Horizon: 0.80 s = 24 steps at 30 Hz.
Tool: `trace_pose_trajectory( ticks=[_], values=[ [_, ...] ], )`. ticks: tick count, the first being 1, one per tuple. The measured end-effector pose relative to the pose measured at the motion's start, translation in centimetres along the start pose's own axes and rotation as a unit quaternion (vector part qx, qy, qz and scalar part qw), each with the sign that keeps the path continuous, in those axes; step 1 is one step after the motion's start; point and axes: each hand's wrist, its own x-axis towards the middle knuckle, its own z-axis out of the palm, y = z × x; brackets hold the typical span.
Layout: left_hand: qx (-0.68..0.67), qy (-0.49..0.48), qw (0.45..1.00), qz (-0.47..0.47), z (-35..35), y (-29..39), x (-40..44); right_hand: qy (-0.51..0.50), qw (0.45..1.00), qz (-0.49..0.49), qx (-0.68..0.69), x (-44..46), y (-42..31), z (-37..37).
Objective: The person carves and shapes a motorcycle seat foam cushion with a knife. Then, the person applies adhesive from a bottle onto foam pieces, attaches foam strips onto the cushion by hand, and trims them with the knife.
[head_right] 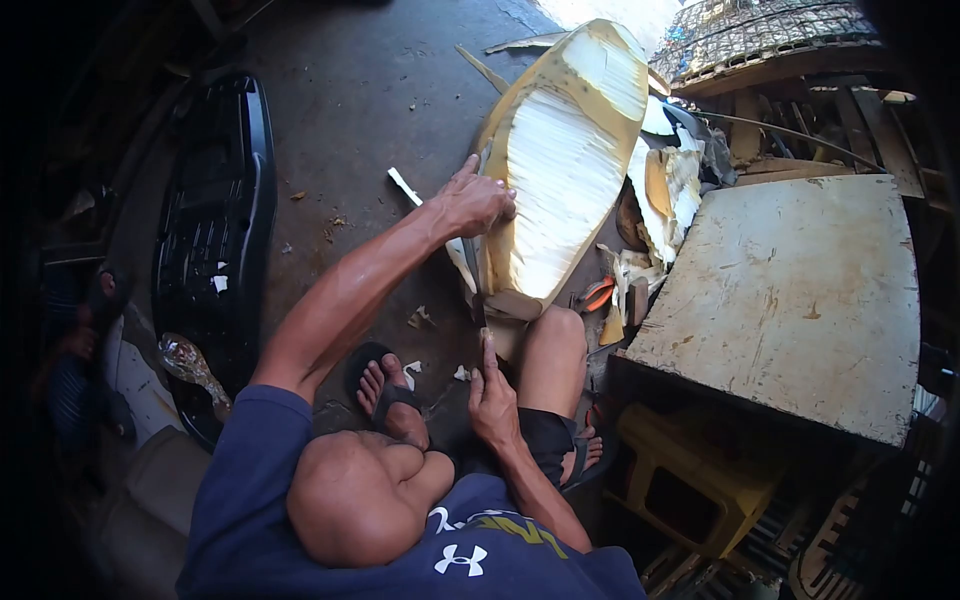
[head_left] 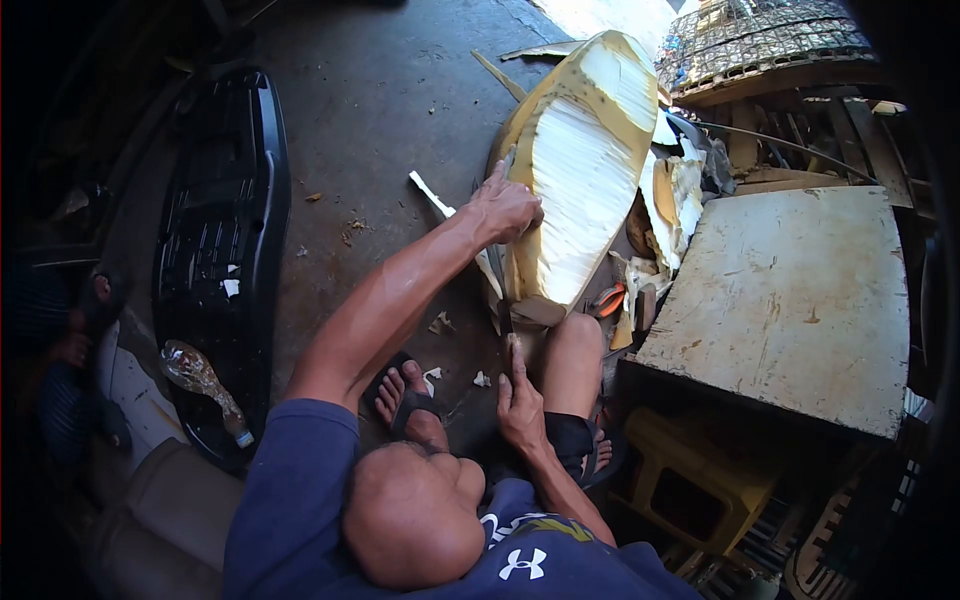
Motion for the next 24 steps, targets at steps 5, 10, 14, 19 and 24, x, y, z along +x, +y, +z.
trace_pose_trajectory(
  ticks=[5, 10, 14, 19, 24],
  values=[
    [-0.042, 0.03, 0.999, 0.006, -0.1, -0.6, -0.2, 0.203, 0.947, -0.241, -0.062, -2.3, 4.8, 3.6],
    [-0.033, 0.042, 0.999, -0.006, 0.9, -0.9, -0.1, 0.136, 0.973, -0.174, -0.072, -2.7, 5.0, 4.4],
    [0.005, 0.011, 1.0, 0.011, -0.7, 0.1, 0.2, 0.095, 0.989, -0.107, -0.042, -1.1, 3.0, 3.6],
    [-0.007, 0.001, 1.0, -0.015, 0.2, -0.2, -0.4, 0.179, 0.951, -0.248, -0.048, -3.0, 6.3, 6.2],
    [-0.054, -0.004, 0.999, 0.006, -2.0, -0.1, -2.4, 0.056, 0.995, -0.083, 0.015, 1.4, 3.6, 4.5]
  ],
)
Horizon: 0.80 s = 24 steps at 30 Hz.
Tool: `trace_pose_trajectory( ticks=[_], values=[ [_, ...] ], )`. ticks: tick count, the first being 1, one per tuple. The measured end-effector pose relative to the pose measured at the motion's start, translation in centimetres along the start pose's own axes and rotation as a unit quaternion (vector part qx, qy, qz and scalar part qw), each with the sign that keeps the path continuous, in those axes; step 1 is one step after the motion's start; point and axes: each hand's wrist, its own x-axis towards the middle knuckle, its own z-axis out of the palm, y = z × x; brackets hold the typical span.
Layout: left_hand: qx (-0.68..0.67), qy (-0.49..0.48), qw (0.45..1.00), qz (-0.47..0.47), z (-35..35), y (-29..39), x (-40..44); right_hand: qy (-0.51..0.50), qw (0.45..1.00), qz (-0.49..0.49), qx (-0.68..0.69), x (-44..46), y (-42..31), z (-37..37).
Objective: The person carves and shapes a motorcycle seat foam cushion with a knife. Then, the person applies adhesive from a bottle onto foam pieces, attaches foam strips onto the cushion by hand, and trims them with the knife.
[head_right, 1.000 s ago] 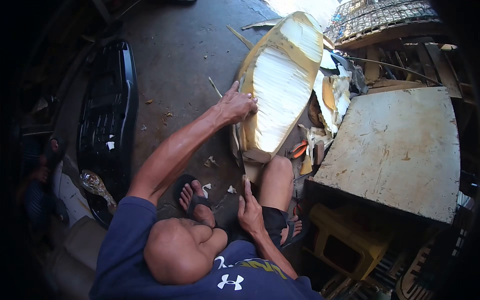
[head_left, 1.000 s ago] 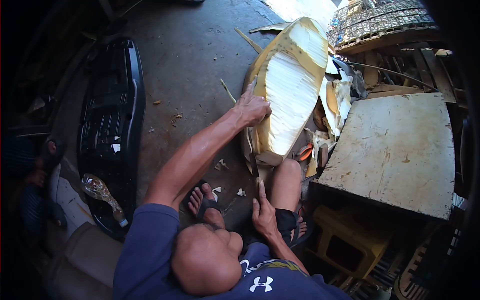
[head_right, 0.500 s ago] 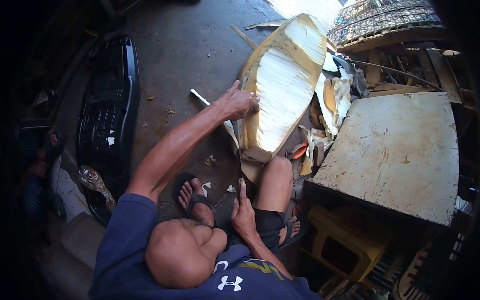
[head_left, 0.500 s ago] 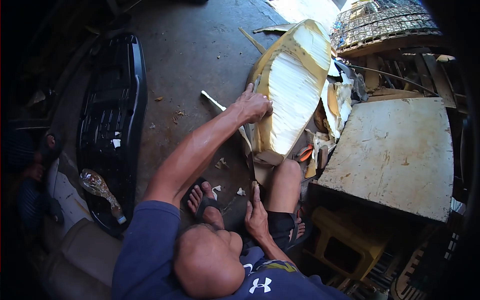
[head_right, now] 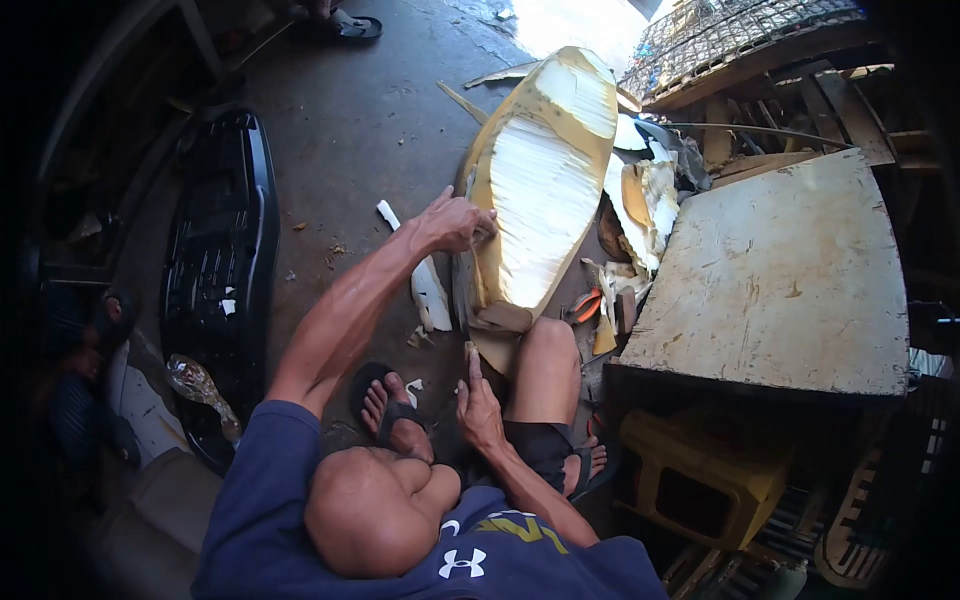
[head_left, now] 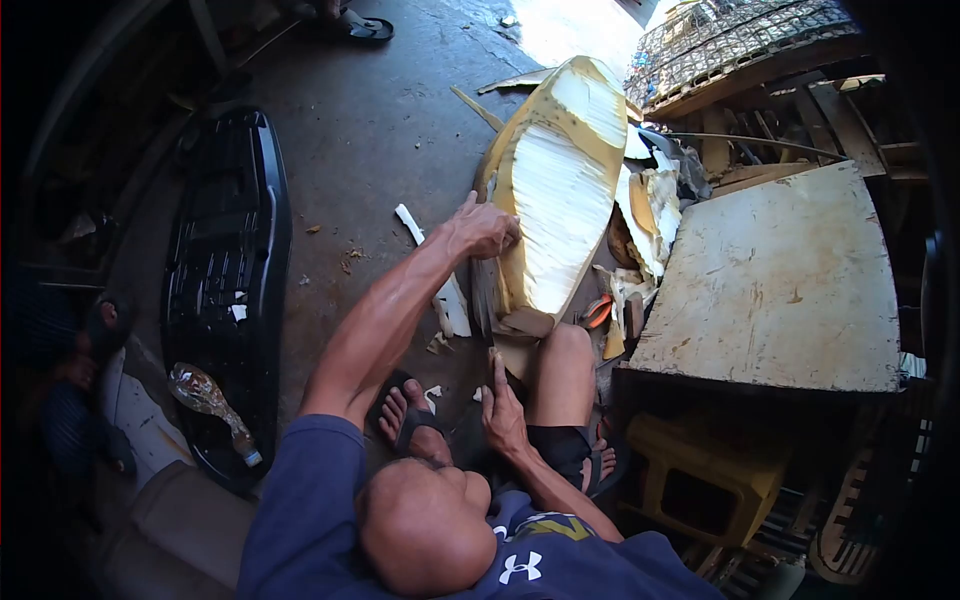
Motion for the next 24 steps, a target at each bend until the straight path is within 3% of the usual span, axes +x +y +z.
trace_pose_trajectory(
  ticks=[2, 4, 5, 6, 8, 11, 13, 14, 15, 18, 21, 24],
  values=[
    [-0.278, 0.15, 0.947, -0.053, 2.4, -3.4, -1.0, 0.105, 0.989, -0.109, -0.007, -2.9, 1.2, -1.0],
    [-0.279, 0.348, 0.891, -0.081, 6.4, -7.2, -2.4, 0.166, 0.976, -0.137, 0.0, -6.7, 2.2, -2.9],
    [-0.206, 0.313, 0.923, -0.087, 8.6, -9.0, -3.0, 0.189, 0.97, -0.149, 0.023, -7.8, 2.6, -4.0],
    [-0.138, 0.27, 0.948, -0.101, 11.7, -9.2, -4.8, 0.2, 0.976, -0.081, 0.04, -8.7, 2.8, -4.7],
    [0.06, 0.07, 0.987, -0.131, 12.5, -3.7, -8.9, 0.24, 0.969, -0.004, 0.06, -9.6, 2.6, -6.3],
    [0.058, 0.069, 0.99, -0.109, 18.8, 1.8, -11.3, 0.318, 0.942, 0.051, 0.098, -10.1, 0.8, -9.3],
    [0.061, 0.04, 0.994, -0.077, 21.6, 6.0, -11.9, 0.353, 0.924, 0.046, 0.138, -10.6, 0.8, -11.1],
    [0.055, 0.018, 0.997, -0.051, 22.5, 7.7, -11.6, 0.38, 0.895, 0.015, 0.234, -10.6, 1.2, -11.5],
    [0.047, 0.064, 0.997, -0.009, 24.4, 8.4, -10.8, 0.385, 0.892, 0.013, 0.234, -10.7, 1.6, -12.3],
    [0.087, 0.072, 0.993, 0.046, 23.0, 10.5, -7.9, 0.479, 0.844, 0.003, 0.239, -12.6, 2.1, -14.7],
    [0.031, 0.037, 0.997, 0.052, 24.2, 9.5, -4.7, 0.531, 0.815, -0.002, 0.233, -15.3, 3.1, -16.4],
    [0.054, 0.122, 0.963, 0.234, 25.4, 7.5, -3.5, 0.581, 0.793, 0.013, 0.181, -17.6, 3.5, -17.3]
  ],
)
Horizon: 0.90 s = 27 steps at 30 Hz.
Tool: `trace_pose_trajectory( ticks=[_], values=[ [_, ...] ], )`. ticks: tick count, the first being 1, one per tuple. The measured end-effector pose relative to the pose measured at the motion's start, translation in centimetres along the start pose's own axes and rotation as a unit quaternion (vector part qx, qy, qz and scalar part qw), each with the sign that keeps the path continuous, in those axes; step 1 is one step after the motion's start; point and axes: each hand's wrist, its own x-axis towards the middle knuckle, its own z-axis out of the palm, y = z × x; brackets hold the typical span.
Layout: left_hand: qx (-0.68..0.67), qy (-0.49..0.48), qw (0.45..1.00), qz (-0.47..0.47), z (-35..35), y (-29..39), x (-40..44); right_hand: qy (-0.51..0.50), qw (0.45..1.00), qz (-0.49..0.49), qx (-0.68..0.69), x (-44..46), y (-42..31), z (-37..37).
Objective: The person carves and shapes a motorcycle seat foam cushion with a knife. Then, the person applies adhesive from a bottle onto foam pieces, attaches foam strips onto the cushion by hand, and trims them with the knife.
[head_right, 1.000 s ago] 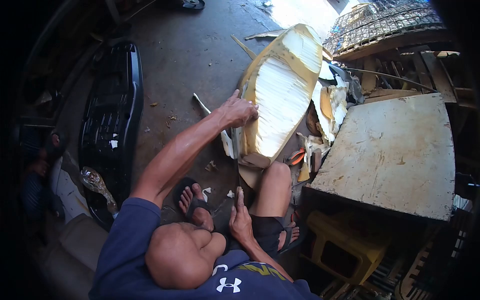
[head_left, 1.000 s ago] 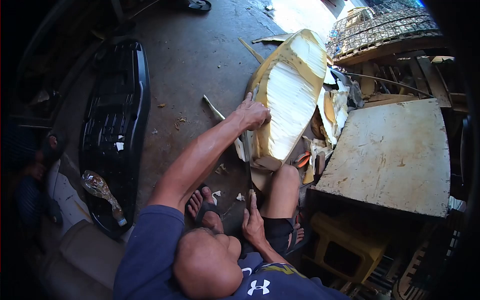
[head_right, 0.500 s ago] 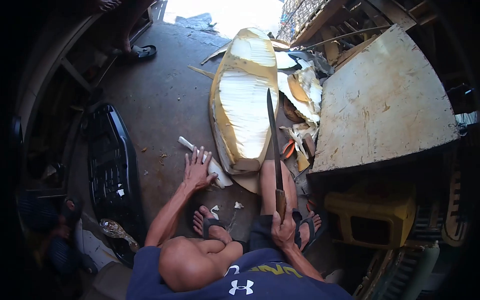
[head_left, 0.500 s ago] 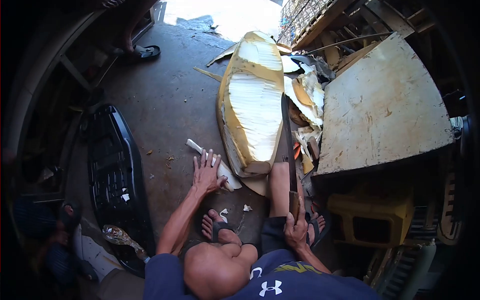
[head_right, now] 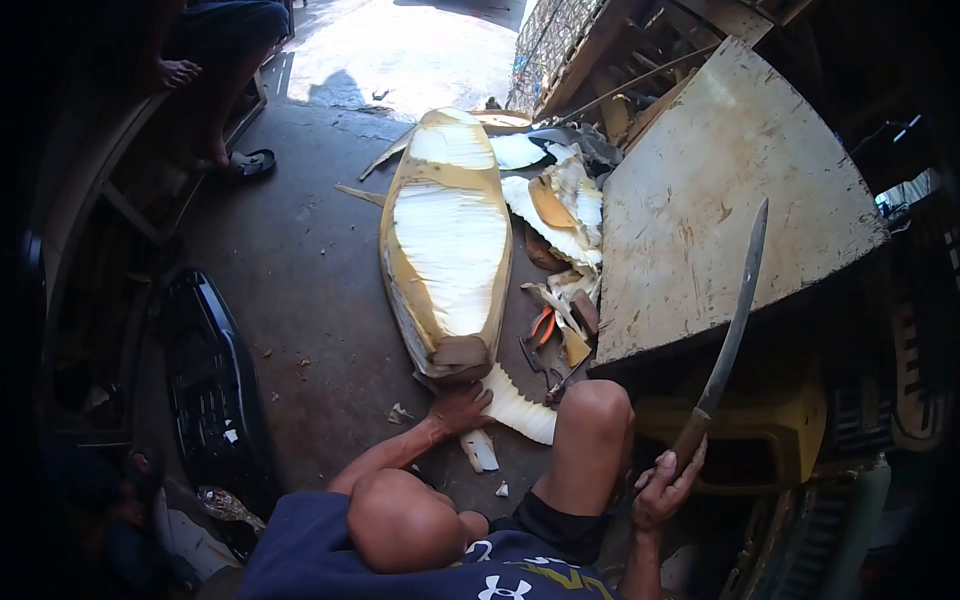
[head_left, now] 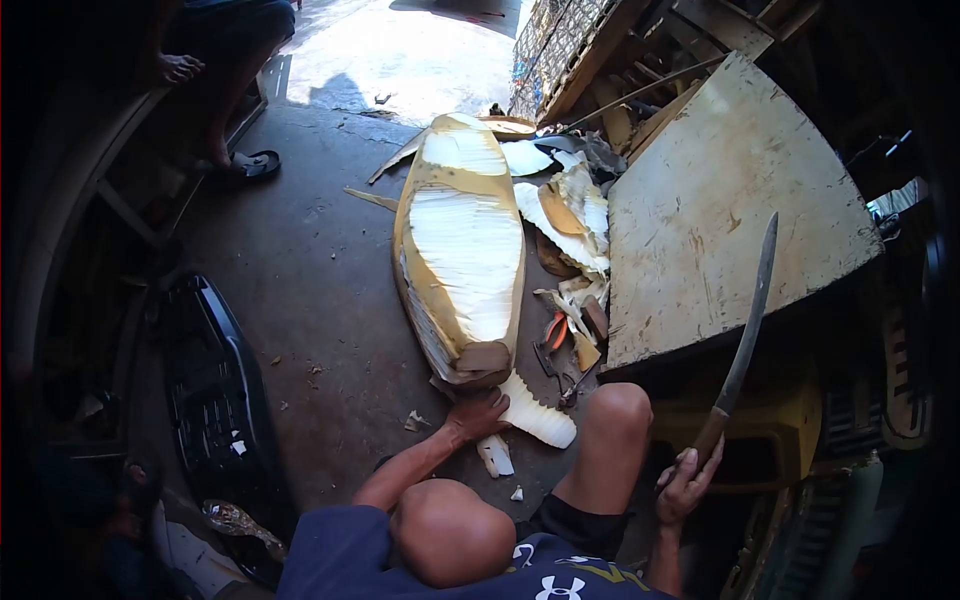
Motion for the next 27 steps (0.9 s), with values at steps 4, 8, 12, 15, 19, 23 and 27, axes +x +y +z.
trace_pose_trajectory(
  ticks=[4, 8, 12, 15, 19, 23, 27],
  values=[
    [-0.102, 0.067, 0.992, -0.03, 2.1, 0.0, 4.2, 0.072, 0.997, 0.01, -0.03, -1.1, -1.3, -2.2],
    [-0.157, 0.064, 0.984, -0.064, -3.3, 7.7, 12.0, 0.11, 0.988, -0.019, -0.104, -3.0, -2.4, -3.5],
    [-0.247, 0.203, 0.947, 0.043, -14.9, 10.7, 19.7, 0.114, 0.985, -0.036, -0.127, -2.4, -3.9, -3.9],
    [-0.112, 0.196, 0.974, -0.035, -19.6, 5.5, 21.4, 0.094, 0.981, -0.04, -0.162, -1.1, -5.8, -4.3],
    [0.02, 0.103, 0.959, -0.263, -16.5, -8.4, 18.1, 0.081, 0.98, -0.094, -0.155, 1.2, -3.6, -5.9],
    [0.0, 0.069, 0.947, -0.315, -11.7, -10.3, 13.2, 0.064, 0.955, -0.1, -0.273, 3.2, 0.3, -4.0],
    [-0.016, 0.071, 0.941, -0.331, -11.4, -7.2, 11.8, -0.059, 0.992, 0.093, -0.069, 5.5, 4.5, 4.0]
  ],
)
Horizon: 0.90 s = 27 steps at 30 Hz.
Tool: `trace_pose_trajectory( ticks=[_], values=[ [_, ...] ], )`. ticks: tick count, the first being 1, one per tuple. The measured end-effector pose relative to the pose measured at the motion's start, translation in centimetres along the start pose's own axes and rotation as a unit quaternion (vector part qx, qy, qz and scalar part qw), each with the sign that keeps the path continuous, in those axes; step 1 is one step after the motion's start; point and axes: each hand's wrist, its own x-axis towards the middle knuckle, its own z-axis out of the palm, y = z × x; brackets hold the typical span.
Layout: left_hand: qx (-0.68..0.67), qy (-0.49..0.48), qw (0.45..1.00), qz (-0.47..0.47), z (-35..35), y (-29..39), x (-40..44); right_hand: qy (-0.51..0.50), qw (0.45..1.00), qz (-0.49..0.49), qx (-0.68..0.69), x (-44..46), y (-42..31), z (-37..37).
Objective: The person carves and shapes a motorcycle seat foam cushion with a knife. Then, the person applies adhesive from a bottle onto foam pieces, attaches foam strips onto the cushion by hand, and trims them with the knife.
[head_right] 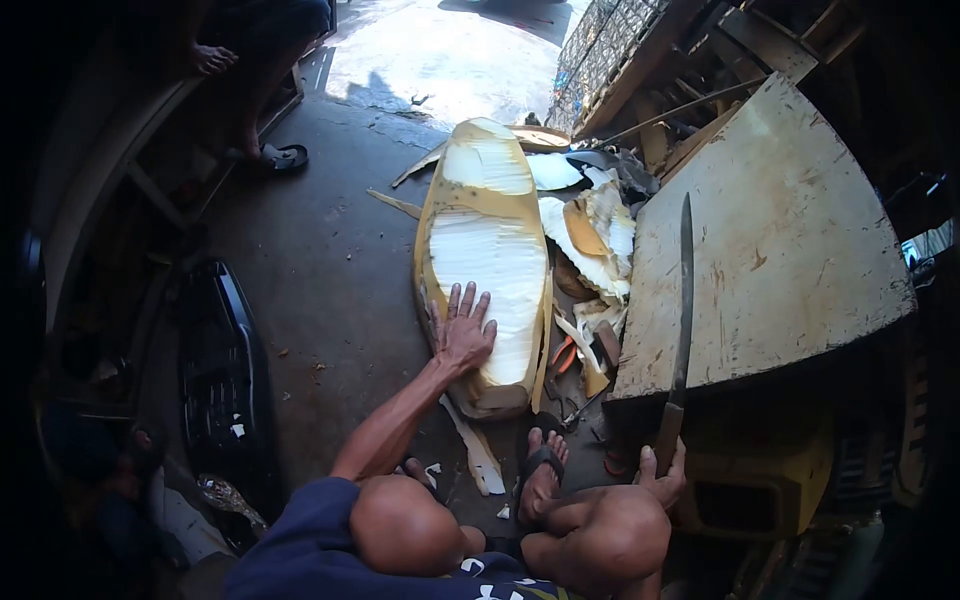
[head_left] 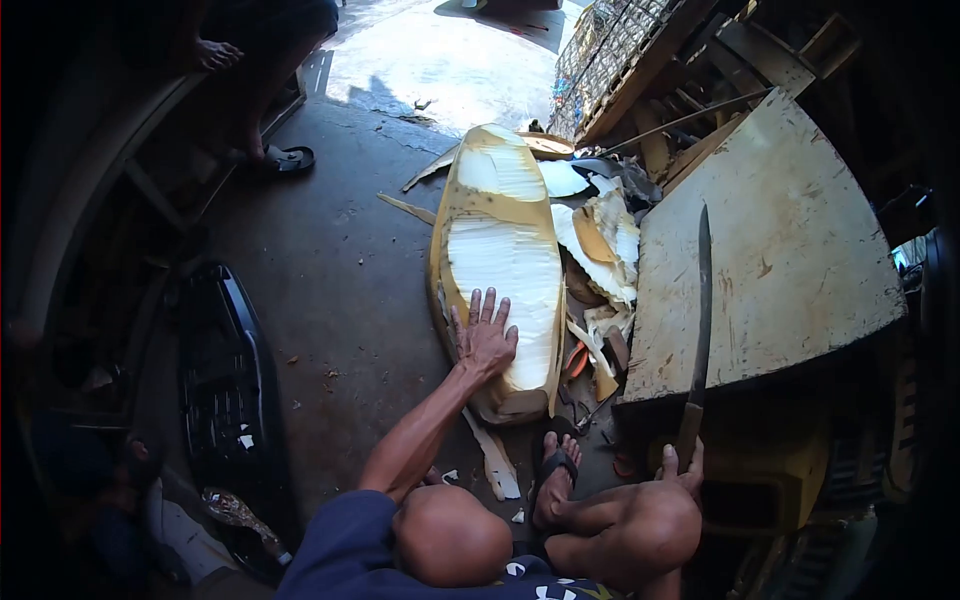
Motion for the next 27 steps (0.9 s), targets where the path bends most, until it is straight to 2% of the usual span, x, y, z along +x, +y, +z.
trace_pose_trajectory(
  ticks=[2, 3, 4, 5, 6, 7, 8, 10, 12, 13, 14, 16, 18, 20, 21, 22, 23, 24, 26, 27],
  values=[
    [0.004, -0.044, 0.999, -0.019, -1.7, 1.0, -1.2, -0.153, 0.984, -0.019, 0.087, 2.4, -1.6, 4.5],
    [0.007, -0.042, 0.999, -0.026, -2.6, 1.3, -1.8, -0.201, 0.977, -0.076, 0.002, 4.5, 0.0, 6.8],
    [-0.025, -0.065, 0.997, -0.029, -3.5, 1.2, -2.1, -0.249, 0.964, -0.053, 0.071, 5.3, -1.3, 9.8],
    [-0.056, -0.087, 0.994, -0.032, -4.0, 0.9, -2.1, -0.269, 0.954, -0.098, 0.091, 6.0, -2.3, 12.9],
    [-0.051, -0.087, 0.994, -0.044, -3.3, 0.1, -1.6, -0.297, 0.942, -0.154, 0.026, 7.7, -1.7, 15.7],
    [-0.082, 0.065, 0.994, -0.043, -2.1, -1.2, -0.5, -0.302, 0.93, -0.204, 0.046, 8.0, -3.3, 18.4],
    [-0.106, 0.215, 0.97, -0.039, -1.5, -2.2, 0.6, -0.33, 0.92, -0.203, 0.052, 9.2, -2.0, 21.8],
    [-0.092, 0.224, 0.966, -0.09, -1.2, -3.2, 1.9, -0.332, 0.909, -0.245, 0.061, 9.5, -3.1, 26.2],
    [-0.173, 0.205, 0.953, -0.143, -0.1, -4.0, 2.4, -0.376, 0.902, -0.202, 0.065, 8.7, -4.0, 28.6],
    [-0.13, 0.198, 0.96, -0.151, 0.1, -4.1, 2.4, -0.362, 0.9, -0.238, 0.049, 8.8, -3.5, 28.9],
    [-0.123, 0.187, 0.961, -0.162, 0.3, -4.7, 2.8, -0.372, 0.9, -0.224, 0.049, 9.0, -3.3, 29.8],
    [-0.022, 0.192, 0.975, -0.109, 0.7, -4.5, 2.0, -0.355, 0.91, -0.193, 0.097, 8.3, -2.0, 29.3],
    [0.021, 0.199, 0.976, -0.09, 0.2, -5.0, 2.3, -0.358, 0.911, -0.181, 0.096, 8.2, -2.0, 29.4],
    [0.041, 0.148, 0.984, -0.093, -0.9, -5.1, 2.6, -0.363, 0.908, -0.2, 0.064, 8.4, -2.7, 28.8],
    [0.064, 0.05, 0.99, -0.119, -3.7, -4.5, 3.5, -0.34, 0.912, -0.218, 0.079, 8.8, -3.3, 28.3],
    [0.07, -0.015, 0.987, -0.146, -6.1, -4.4, 4.4, -0.363, 0.907, -0.175, 0.122, 9.1, -3.0, 28.8],
    [0.057, -0.077, 0.974, -0.205, -9.5, -3.9, 6.1, -0.384, 0.899, -0.133, 0.164, 9.7, -3.1, 29.2],
    [0.042, -0.146, 0.952, -0.265, -12.0, -3.8, 7.8, -0.375, 0.902, -0.137, 0.165, 10.0, -3.4, 28.9],
    [-0.004, 0.046, 0.966, -0.253, -13.2, -5.9, 9.8, -0.383, 0.905, -0.091, 0.159, 9.6, -4.0, 28.0],
    [-0.05, 0.086, 0.969, -0.224, -13.5, -6.1, 11.1, -0.384, 0.905, -0.103, 0.151, 9.6, -4.2, 27.9]
  ],
)
